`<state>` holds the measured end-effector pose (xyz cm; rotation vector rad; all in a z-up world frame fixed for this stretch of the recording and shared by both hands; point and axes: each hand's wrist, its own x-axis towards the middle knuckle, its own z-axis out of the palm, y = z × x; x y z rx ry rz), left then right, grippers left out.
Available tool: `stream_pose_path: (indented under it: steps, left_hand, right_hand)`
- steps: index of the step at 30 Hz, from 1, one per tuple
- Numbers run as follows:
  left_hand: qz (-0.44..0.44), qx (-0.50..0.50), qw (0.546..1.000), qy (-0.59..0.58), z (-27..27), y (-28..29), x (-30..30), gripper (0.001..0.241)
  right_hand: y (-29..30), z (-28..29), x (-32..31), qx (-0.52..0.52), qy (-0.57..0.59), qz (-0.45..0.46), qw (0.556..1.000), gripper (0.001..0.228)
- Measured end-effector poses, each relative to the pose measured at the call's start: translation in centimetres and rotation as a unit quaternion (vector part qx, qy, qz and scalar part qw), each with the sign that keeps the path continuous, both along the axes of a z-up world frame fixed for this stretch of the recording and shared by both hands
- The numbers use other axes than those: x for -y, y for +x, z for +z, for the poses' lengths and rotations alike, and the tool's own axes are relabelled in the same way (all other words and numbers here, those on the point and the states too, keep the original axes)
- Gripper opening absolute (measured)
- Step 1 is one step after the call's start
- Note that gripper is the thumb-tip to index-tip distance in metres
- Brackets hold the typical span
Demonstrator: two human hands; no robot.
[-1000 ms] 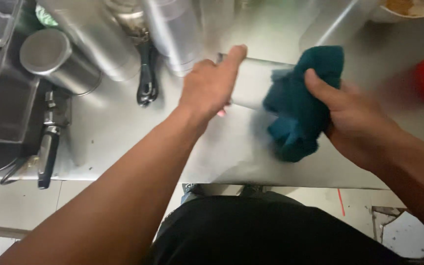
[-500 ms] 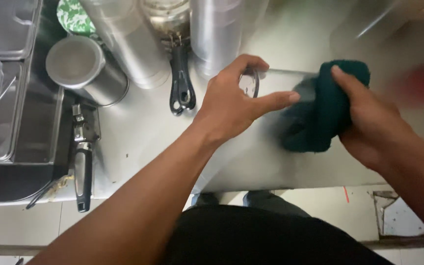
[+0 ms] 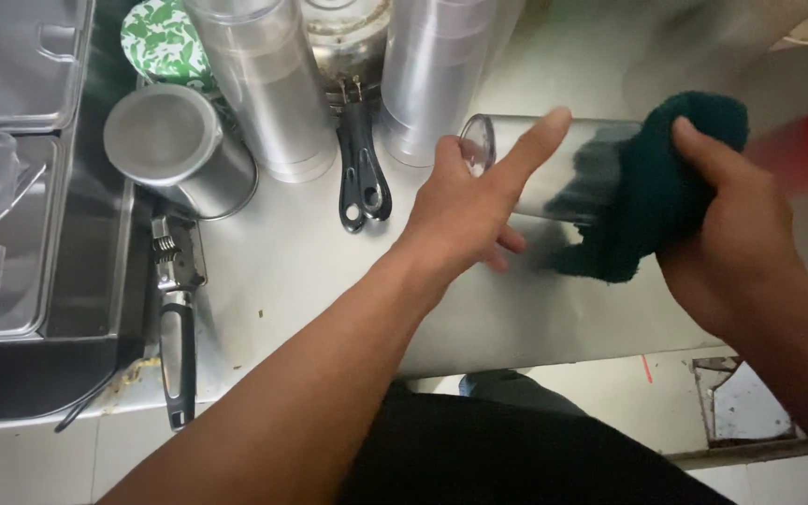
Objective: Wiping and drying a tall drinking glass with a green cloth.
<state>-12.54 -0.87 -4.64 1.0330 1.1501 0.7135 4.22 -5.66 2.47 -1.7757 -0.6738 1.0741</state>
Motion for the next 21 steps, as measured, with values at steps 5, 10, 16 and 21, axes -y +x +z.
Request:
stream_pose_path:
  steps: [5,10,16,21]
  left_hand:
    - [-0.031,-0.038,0.998,0.04,0.5,-0.5,-1.2,0.113]
    - [-0.113,-0.079,0.953,0.268,-0.5,-1.8,-2.3,0.104]
    - [-0.117,-0.011,0.952,0.283,-2.4,-0.7,-1.2,0.099]
    - [0.027,0.092,0.995,0.004,-0.9,0.8,0.5,0.12]
  right_hand:
    - [1.3,-1.4,-0.9,-0.041,-0.028,0.013,0.999,0.059]
    - [1.4,-0.7,-1.8,-0.089,-0.051,0.034,0.994,0.059]
    - [0.8,-0.9,-1.2,-0.083,-0.101,0.003,0.991,0.054]
    - [1.9,-2.4,-0.5,-0.223,0.011,0.038,0.974,0.05]
